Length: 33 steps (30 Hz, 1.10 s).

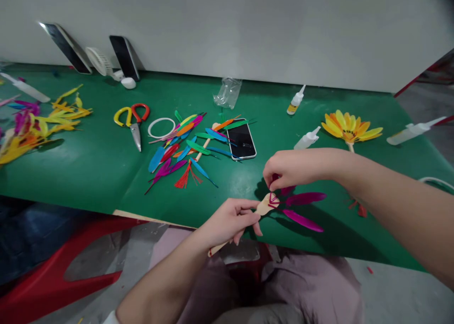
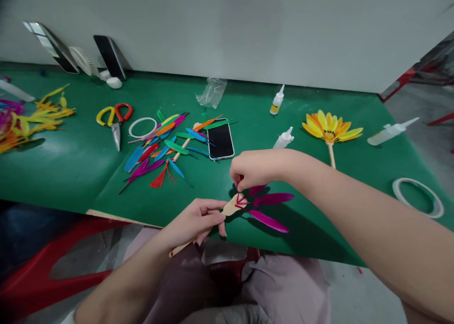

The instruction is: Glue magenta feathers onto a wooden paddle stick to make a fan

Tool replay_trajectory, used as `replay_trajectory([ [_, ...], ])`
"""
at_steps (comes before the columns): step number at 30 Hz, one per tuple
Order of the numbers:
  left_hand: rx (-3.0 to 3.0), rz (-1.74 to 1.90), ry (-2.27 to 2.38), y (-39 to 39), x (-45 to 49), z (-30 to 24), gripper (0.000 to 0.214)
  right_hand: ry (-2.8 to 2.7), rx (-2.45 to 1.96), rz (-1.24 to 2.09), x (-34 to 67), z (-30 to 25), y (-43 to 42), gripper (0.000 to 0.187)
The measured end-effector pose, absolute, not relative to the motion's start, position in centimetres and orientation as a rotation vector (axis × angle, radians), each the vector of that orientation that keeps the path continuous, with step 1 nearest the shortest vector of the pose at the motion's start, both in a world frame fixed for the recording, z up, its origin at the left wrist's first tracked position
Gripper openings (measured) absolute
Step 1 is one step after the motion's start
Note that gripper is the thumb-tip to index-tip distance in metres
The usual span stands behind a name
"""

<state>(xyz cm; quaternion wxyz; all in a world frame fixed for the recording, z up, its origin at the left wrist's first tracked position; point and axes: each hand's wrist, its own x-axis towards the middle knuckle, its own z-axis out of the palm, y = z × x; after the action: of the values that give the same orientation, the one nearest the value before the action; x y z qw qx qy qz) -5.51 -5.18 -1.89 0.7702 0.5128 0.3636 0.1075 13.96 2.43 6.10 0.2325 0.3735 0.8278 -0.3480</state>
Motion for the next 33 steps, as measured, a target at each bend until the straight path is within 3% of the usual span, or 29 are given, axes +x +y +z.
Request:
replay_trajectory([
  [33,1.104,0.223,0.775,-5.1,-5.47,-2.09,0.039,2.268,1.049,-0.968,14.1,5.82,2.26,0.021],
])
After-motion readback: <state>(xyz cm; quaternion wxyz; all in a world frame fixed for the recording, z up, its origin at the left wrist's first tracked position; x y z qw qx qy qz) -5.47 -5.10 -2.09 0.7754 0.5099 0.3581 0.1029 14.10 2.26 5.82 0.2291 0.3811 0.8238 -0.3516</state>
